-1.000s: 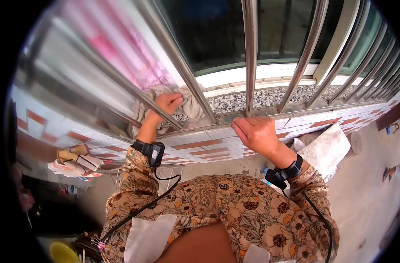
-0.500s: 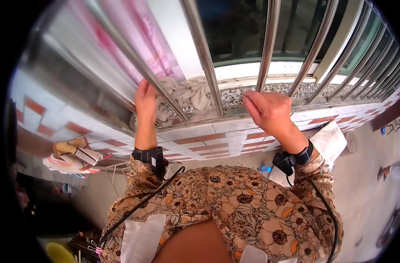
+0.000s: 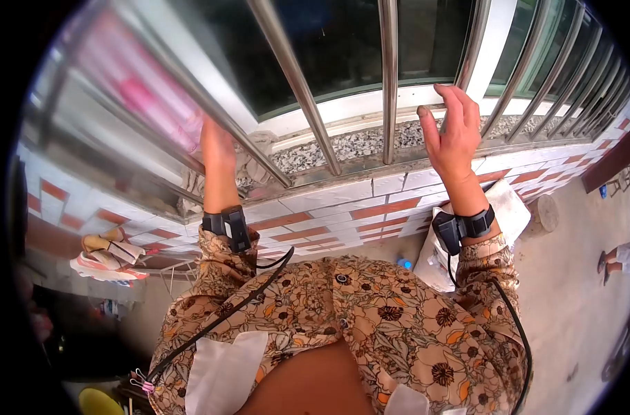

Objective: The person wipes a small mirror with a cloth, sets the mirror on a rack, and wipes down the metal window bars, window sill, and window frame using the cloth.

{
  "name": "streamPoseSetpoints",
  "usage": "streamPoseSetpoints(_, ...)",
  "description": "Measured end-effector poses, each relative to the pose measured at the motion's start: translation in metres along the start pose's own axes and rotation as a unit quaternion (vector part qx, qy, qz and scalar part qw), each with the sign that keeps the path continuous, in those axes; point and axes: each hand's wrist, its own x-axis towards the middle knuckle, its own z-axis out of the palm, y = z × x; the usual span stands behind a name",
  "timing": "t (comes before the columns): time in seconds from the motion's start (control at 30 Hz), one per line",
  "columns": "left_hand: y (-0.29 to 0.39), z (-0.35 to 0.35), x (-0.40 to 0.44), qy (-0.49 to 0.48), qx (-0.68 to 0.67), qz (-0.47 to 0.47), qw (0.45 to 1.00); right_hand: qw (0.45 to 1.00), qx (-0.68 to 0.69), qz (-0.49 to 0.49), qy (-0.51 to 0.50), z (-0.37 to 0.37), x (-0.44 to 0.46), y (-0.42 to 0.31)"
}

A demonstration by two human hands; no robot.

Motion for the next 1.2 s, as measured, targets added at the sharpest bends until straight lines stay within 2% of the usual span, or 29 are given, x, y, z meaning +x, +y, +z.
streamPoseSetpoints(0.13, 0.018, -0.006, -0.011, -0.050, 0.004, -0.001, 0.999, 0.989, -0.074, -0.106, -0.075, 0.027, -0.009, 0.009)
streamPoseSetpoints(0.17, 0.023, -0.003, -0.011, -0.051, 0.007, 0.007, 0.999, 0.982, -0.020, -0.144, -0.121, 0.036, -0.013, 0.016)
streamPoseSetpoints(0.2, 0.026, -0.002, -0.014, -0.043, 0.020, -0.021, 0.999, 0.977, 0.048, -0.122, -0.169, 0.054, -0.021, 0.024)
streamPoseSetpoints(0.27, 0.027, 0.004, -0.018, -0.030, 0.033, -0.047, 0.998, 0.987, 0.118, -0.010, -0.112, 0.082, -0.034, 0.031)
streamPoseSetpoints(0.3, 0.029, 0.013, -0.021, -0.059, 0.032, -0.060, 0.996, 0.986, 0.121, -0.013, -0.116, 0.084, -0.028, 0.030)
streamPoseSetpoints(0.37, 0.028, 0.026, -0.027, -0.127, 0.038, -0.083, 0.988, 0.982, 0.103, -0.103, -0.124, 0.075, -0.027, 0.028)
streamPoseSetpoints(0.4, 0.031, 0.035, -0.031, -0.187, 0.039, -0.089, 0.977, 0.980, 0.107, -0.099, -0.134, 0.066, -0.028, 0.022)
streamPoseSetpoints(0.43, 0.032, 0.045, -0.037, -0.251, 0.028, -0.047, 0.966, 0.983, 0.134, -0.061, -0.111, 0.055, -0.026, 0.016)
streamPoseSetpoints(0.47, 0.030, 0.055, -0.036, -0.288, 0.014, -0.059, 0.956, 0.983, 0.158, -0.024, -0.085, 0.049, -0.026, 0.014)
streamPoseSetpoints(0.5, 0.027, 0.064, -0.034, -0.324, 0.002, -0.071, 0.943, 0.983, 0.154, -0.052, -0.080, 0.044, -0.030, 0.019)
streamPoseSetpoints(0.53, 0.024, 0.072, -0.024, -0.332, -0.012, -0.142, 0.932, 0.984, 0.152, -0.049, -0.084, 0.036, -0.033, 0.018)
streamPoseSetpoints(0.6, 0.021, 0.086, -0.022, -0.369, -0.014, -0.140, 0.919, 0.979, 0.134, -0.068, -0.139, 0.014, -0.037, 0.014)
streamPoseSetpoints(0.67, 0.014, 0.093, -0.009, -0.483, -0.019, -0.144, 0.864, 0.978, 0.131, -0.072, -0.145, 0.003, -0.042, 0.013)
streamPoseSetpoints(0.7, 0.013, 0.089, -0.007, -0.505, -0.030, -0.144, 0.850, 0.978, 0.132, -0.071, -0.146, 0.000, -0.046, 0.013)
streamPoseSetpoints(0.73, 0.015, 0.077, -0.007, -0.505, -0.030, -0.146, 0.850, 0.977, 0.135, -0.067, -0.150, -0.003, -0.051, 0.010)
streamPoseSetpoints(0.8, 0.028, 0.053, -0.018, -0.342, 0.059, -0.178, 0.921, 0.976, 0.142, -0.068, -0.151, -0.004, -0.052, 0.001)
streamPoseSetpoints(0.83, 0.028, 0.041, -0.022, -0.341, 0.059, -0.179, 0.921, 0.975, 0.147, -0.082, -0.145, -0.004, -0.053, -0.005)
streamPoseSetpoints(0.9, 0.024, 0.017, -0.028, -0.189, 0.226, -0.121, 0.948, 0.973, 0.149, -0.106, -0.140, 0.000, -0.052, -0.010)
streamPoseSetpoints(1.0, 0.018, 0.014, -0.024, -0.186, 0.211, -0.113, 0.953, 0.980, 0.130, -0.101, -0.114, 0.003, -0.036, -0.014)
streamPoseSetpoints(1.07, 0.024, 0.031, -0.019, -0.286, 0.122, -0.103, 0.945, 0.985, 0.108, -0.087, -0.104, 0.000, -0.027, -0.010)
streamPoseSetpoints(1.17, 0.029, 0.059, 0.000, -0.408, 0.082, -0.106, 0.903, 0.988, 0.110, -0.079, -0.070, -0.019, -0.021, -0.001)
streamPoseSetpoints(1.2, 0.029, 0.063, 0.003, -0.385, 0.096, -0.125, 0.909, 0.989, 0.098, -0.072, -0.083, -0.029, -0.022, 0.000)
